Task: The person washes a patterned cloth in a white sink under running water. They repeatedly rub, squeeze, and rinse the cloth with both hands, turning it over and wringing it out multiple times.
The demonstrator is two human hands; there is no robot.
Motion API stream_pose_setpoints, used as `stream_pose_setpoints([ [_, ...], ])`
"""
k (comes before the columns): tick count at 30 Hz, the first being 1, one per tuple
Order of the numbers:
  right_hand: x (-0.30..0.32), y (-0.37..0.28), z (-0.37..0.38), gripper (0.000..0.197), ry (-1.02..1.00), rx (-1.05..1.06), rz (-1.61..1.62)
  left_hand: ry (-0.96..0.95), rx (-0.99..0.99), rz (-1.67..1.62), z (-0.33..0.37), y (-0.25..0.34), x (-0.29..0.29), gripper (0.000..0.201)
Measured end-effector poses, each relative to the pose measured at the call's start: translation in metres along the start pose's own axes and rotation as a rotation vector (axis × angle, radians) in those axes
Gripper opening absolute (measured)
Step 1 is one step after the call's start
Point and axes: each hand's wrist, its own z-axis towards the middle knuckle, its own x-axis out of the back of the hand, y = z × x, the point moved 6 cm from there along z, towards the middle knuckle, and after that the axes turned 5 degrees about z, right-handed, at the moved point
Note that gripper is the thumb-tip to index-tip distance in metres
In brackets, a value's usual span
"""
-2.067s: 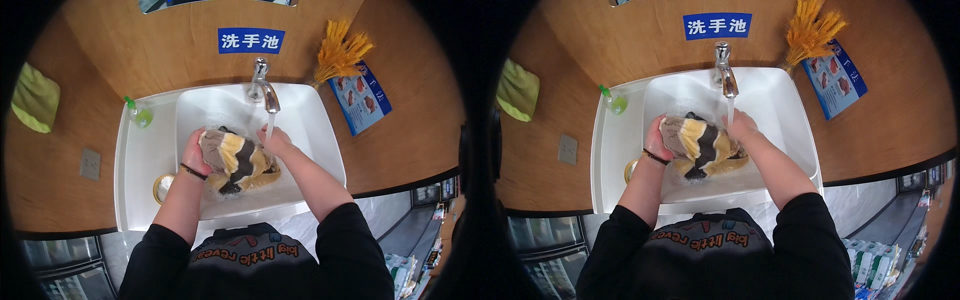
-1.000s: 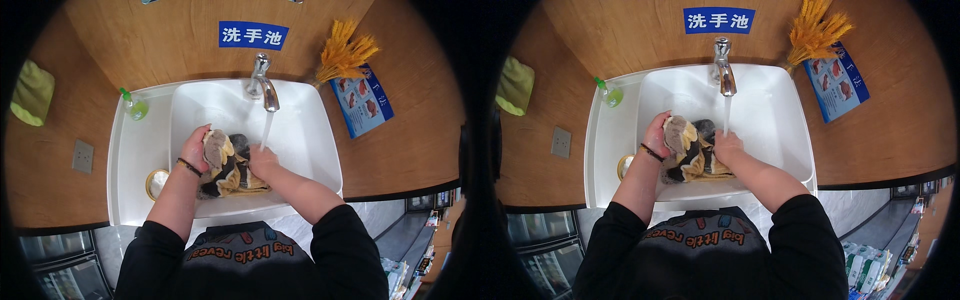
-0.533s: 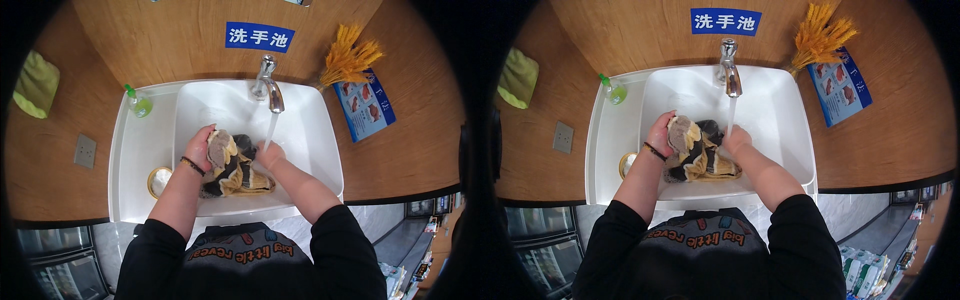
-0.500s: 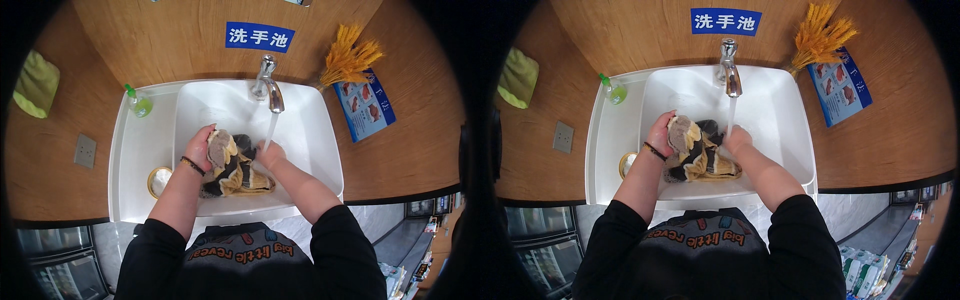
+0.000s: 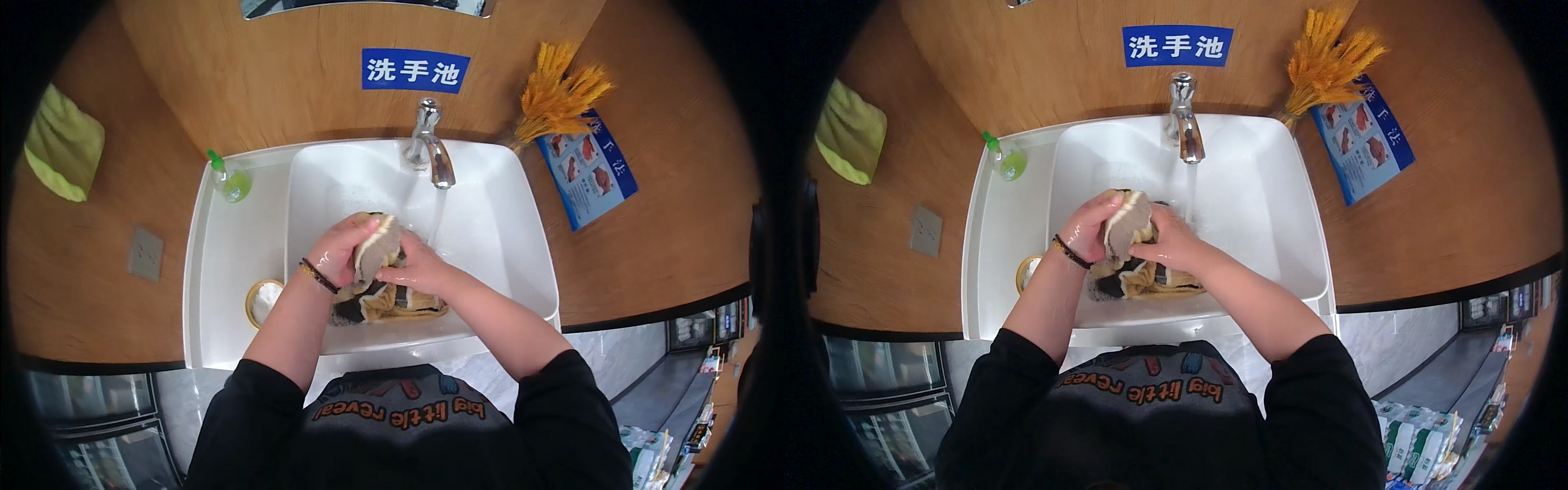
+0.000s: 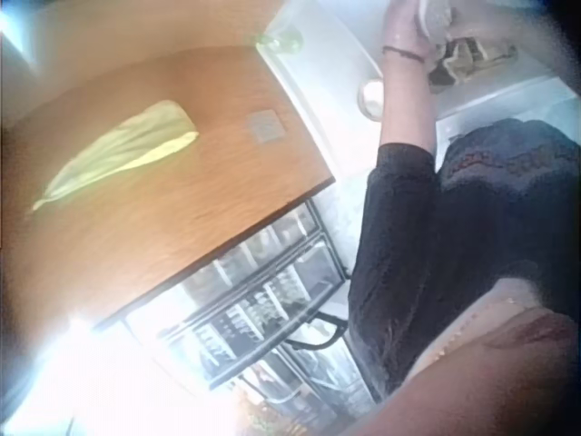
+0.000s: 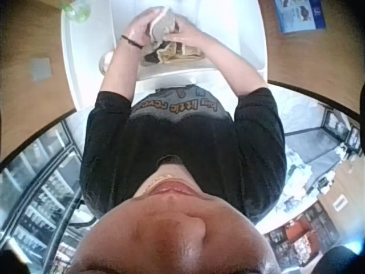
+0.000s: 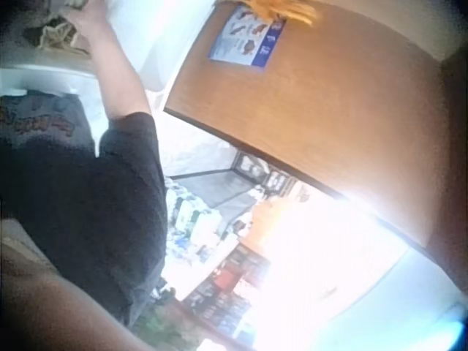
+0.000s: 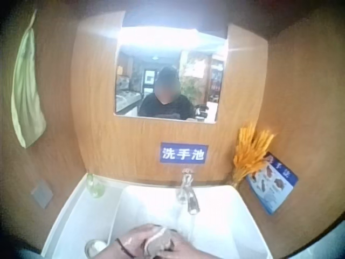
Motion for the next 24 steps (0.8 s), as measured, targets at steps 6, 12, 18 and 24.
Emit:
stream_pose_setpoints([
  [6,0.02,0.01,-0.019,0.039,0.005,-0.376,0.782,0.094,-0.164,0.031,0.005,0.033,-0.02,0.023],
  [12,0.075,0.074,-0.036,0.027,0.432,-0.576,0.801,0.316,-0.087,0.012,0.065,-0.033,-0.002,0.04],
  [18,0.084,0.079,-0.06,0.024,0.433,-0.521,0.726,0.22,0.062,0.648,0.089,-0.069,-0.029,0.046],
  [24,0.092,0.065,-0.075,0.037,0.227,-0.465,1.137,-0.146,0.168,-0.118,0.089,-0.072,-0.047,0.044],
])
